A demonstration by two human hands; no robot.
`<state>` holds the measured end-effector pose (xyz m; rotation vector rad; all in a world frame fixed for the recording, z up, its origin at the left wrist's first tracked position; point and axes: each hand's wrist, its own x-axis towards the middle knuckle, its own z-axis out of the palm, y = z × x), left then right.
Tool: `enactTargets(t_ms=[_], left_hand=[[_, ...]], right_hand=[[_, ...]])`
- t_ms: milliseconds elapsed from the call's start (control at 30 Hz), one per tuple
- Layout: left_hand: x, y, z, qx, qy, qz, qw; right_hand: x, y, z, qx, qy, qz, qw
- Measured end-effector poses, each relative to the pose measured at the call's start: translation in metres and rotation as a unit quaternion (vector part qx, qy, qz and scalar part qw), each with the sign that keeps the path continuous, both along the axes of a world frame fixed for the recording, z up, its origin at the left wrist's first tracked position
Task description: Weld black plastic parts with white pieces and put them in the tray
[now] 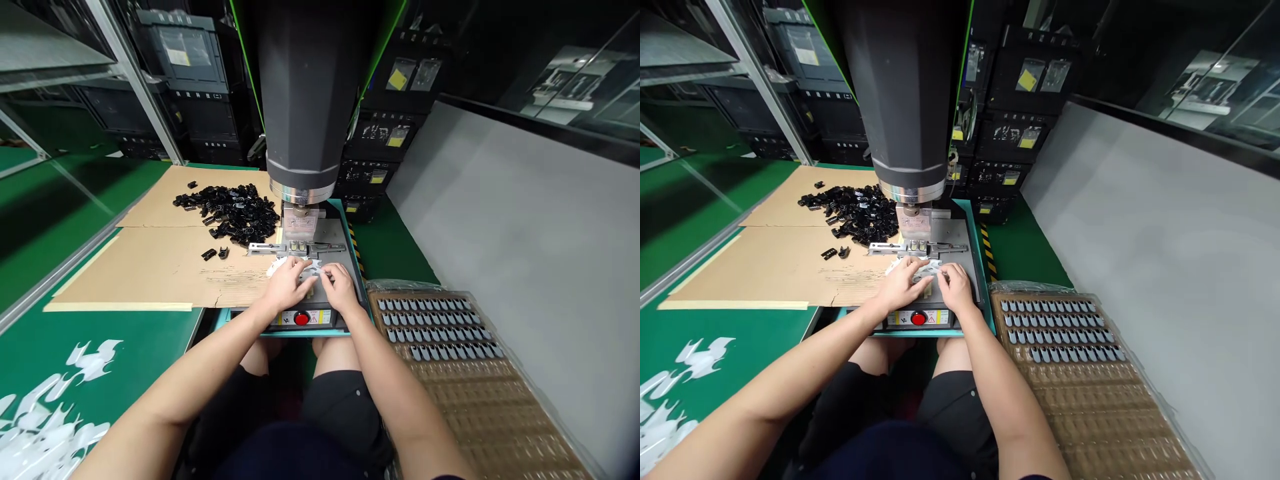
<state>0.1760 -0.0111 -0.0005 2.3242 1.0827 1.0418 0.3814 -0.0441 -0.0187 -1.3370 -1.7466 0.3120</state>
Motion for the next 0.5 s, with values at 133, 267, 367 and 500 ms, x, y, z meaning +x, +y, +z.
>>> enactTargets(t_ms=[133,267,367,500], left_hand=[[0.007,-0.007,-0.002,-0.129,-0.197,-0.080,0.969],[-0.006,-0.026,0.003,-0.265,-0.311,-0.096,0.908],[-0.031,-0.028,0.009,-0.325,-0.364,-0.057,0.871],[-0.071,0.000,0.010,-0.313,-0.384,0.043,0.868]], right_hand=[[-0.008,-0.020,0.006,-0.043,0.116,0.057,0.991],[-0.017,-0.038,0.010,-0.102,0.156,0.112,0.976],[-0.019,-0.039,0.013,-0.112,0.149,0.122,0.975],[-0.012,-0.020,0.014,-0.104,0.172,0.079,0.976]])
